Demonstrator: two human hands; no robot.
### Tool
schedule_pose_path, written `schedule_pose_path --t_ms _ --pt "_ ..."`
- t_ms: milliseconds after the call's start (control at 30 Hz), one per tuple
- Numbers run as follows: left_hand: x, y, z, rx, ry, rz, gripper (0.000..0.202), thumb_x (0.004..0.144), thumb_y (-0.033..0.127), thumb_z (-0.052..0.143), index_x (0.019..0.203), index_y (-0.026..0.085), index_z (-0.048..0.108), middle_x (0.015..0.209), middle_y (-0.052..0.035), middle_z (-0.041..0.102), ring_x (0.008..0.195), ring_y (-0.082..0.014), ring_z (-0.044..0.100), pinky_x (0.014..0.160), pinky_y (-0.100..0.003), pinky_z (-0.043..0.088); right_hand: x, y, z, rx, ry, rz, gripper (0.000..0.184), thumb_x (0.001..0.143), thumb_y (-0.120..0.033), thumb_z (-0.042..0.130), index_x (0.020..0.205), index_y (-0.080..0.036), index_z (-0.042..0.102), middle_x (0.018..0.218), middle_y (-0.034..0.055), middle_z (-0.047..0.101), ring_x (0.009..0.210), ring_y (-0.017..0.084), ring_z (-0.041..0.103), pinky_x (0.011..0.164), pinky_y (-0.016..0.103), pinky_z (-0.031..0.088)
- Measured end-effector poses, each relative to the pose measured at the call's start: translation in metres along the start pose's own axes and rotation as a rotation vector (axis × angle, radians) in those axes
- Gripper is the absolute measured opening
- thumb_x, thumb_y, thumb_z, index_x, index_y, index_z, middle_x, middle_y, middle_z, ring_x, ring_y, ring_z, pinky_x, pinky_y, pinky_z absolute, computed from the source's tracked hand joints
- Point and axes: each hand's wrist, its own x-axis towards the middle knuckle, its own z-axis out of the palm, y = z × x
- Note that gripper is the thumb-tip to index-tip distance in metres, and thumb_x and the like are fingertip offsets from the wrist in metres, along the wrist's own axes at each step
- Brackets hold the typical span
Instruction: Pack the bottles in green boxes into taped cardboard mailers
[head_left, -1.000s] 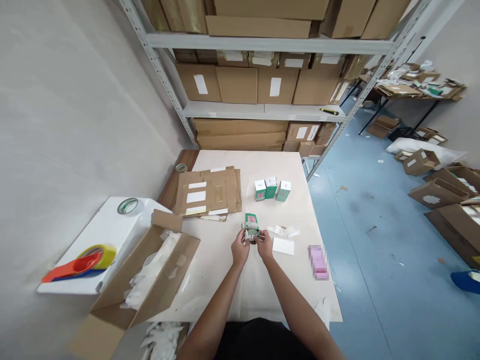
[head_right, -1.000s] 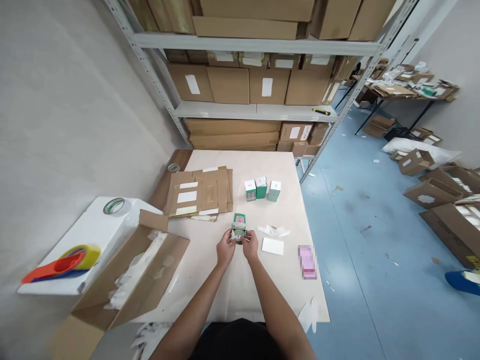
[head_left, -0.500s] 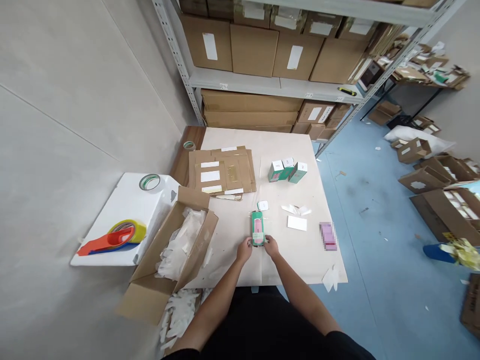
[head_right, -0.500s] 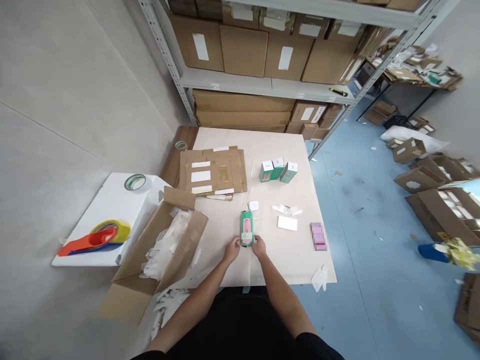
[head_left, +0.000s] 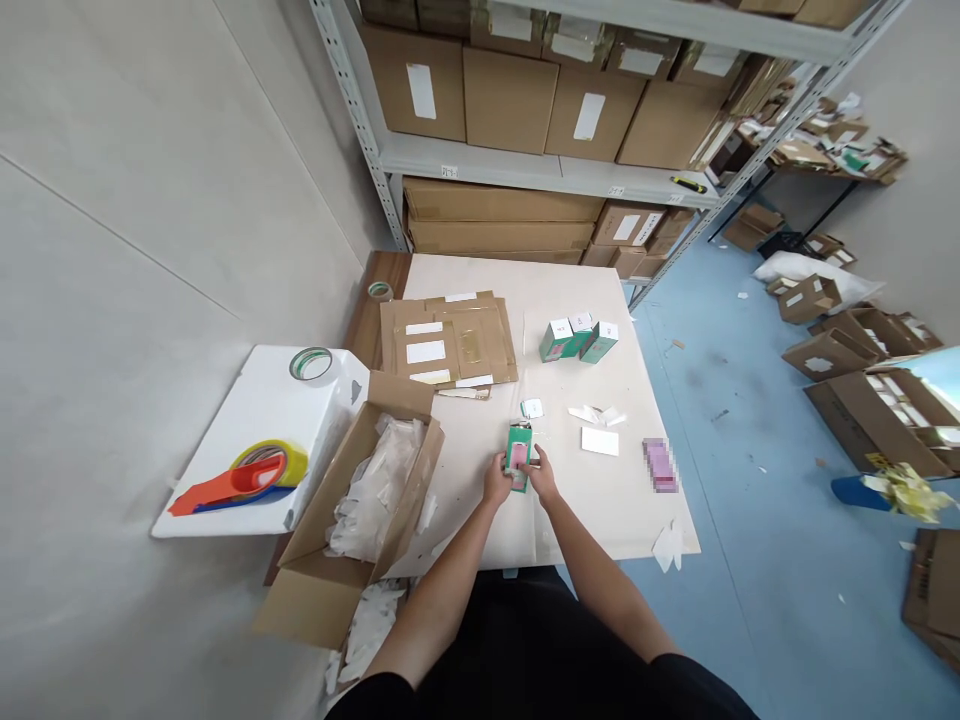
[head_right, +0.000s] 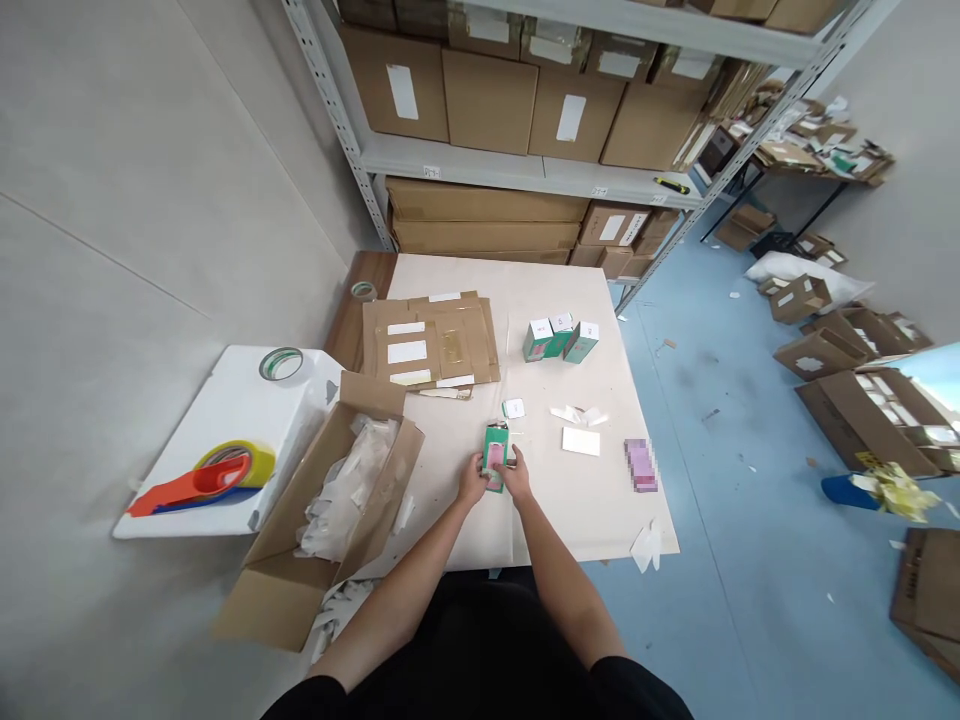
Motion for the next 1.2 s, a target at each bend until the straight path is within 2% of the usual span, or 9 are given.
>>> schedule_pose_path --t_ms 133,300,400,500,667,833,933,1033,1200 --pt "-0.015 -0.006 -0.011 -0.043 0.145 0.100 0.049 0.081 0.002 0.057 0.127 0.020 0.057 0.140 -0.0131 0.065 0.125 -0.0236 0.065 0.102 -0.034 0.054 -0.019 0.003 0.008 0.155 -0.067 -0.125 0.064 0.065 -0.031 0.070 0.128 -0.023 0.058 0.110 0.0060 0.075 0.103 0.025 0.071 0.086 0.035 0.057" --pt "-0.026 -0.008 -0.034 0.067 0.118 0.047 0.045 0.077 0.001 0.060 0.117 0.022 0.063 0.127 -0.0082 0.073 0.123 -0.0253 0.067 0.104 -0.041 0.054 -0.027 0.003 0.004 0.026 -0.139 -0.141 0.067 0.058 -0.023 0.069 0.124 -0.024 0.060 0.118 0.0057 0.074 0.111 0.028 0.069 0.095 0.041 0.055" --pt "-0.027 0.005 -0.047 0.097 0.142 0.044 0.046 0.080 0.001 0.056 0.120 0.023 0.064 0.122 -0.0069 0.074 0.118 -0.0233 0.069 0.104 -0.039 0.053 -0.031 -0.002 0.000 -0.073 -0.148 -0.201 0.080 0.059 -0.024 0.072 0.137 -0.027 0.056 0.134 0.0074 0.069 0.121 0.030 0.065 0.099 0.043 0.053" --pt "-0.024 0.030 -0.056 0.080 0.128 0.143 0.052 0.085 0.005 0.050 0.132 0.024 0.062 0.131 -0.0064 0.070 0.115 -0.0209 0.068 0.104 -0.037 0.052 -0.036 -0.011 0.001 -0.134 -0.104 -0.284 0.084 0.062 -0.032 0.076 0.143 -0.028 0.054 0.144 0.0084 0.062 0.128 0.032 0.060 0.102 0.045 0.052" --pt "-0.017 0.066 -0.063 0.200 -0.074 0.277 0.060 0.082 0.008 0.050 0.137 0.026 0.066 0.142 -0.0061 0.063 0.127 -0.0225 0.061 0.114 -0.036 0.044 -0.039 -0.022 0.006 -0.274 0.047 -0.313 0.062 0.075 -0.044 0.070 0.133 -0.023 0.063 0.135 0.0113 0.066 0.125 0.032 0.061 0.105 0.045 0.050" --pt "-0.017 0.073 -0.069 0.260 -0.169 0.330 0.062 0.075 0.009 0.058 0.133 0.026 0.069 0.138 -0.0064 0.065 0.129 -0.0255 0.059 0.116 -0.037 0.042 -0.037 -0.023 0.005 -0.258 0.070 -0.262 0.061 0.079 -0.037 0.065 0.138 -0.025 0.058 0.127 0.0092 0.071 0.103 0.026 0.071 0.095 0.040 0.055" --pt "-0.020 0.074 -0.072 0.302 -0.179 0.349 0.057 0.078 0.013 0.060 0.132 0.026 0.068 0.141 -0.0070 0.062 0.127 -0.0258 0.060 0.116 -0.037 0.042 -0.034 -0.025 0.002 -0.147 0.031 -0.234 0.050 0.085 -0.042 0.053 0.131 -0.023 0.061 0.113 0.0069 0.075 0.093 0.024 0.072 0.088 0.038 0.057" --pt "-0.025 0.075 -0.074 0.339 -0.174 0.374 0.047 0.077 0.020 0.069 0.124 0.026 0.070 0.135 -0.0068 0.064 0.123 -0.0260 0.061 0.111 -0.036 0.045 -0.031 -0.027 -0.001 -0.052 0.009 -0.214 0.052 0.083 -0.045 0.049 0.127 -0.019 0.060 0.104 0.0073 0.076 0.089 0.023 0.071 0.081 0.035 0.057" --pt "-0.030 0.074 -0.072 0.300 -0.113 0.331 0.035 0.075 0.019 0.071 0.109 0.024 0.066 0.116 -0.0040 0.069 0.108 -0.0232 0.064 0.101 -0.034 0.048 -0.037 -0.028 0.001 -0.104 0.115 -0.213 0.047 0.079 -0.040 0.053 0.122 -0.022 0.056 0.100 0.0051 0.075 0.079 0.020 0.069 0.074 0.031 0.055"
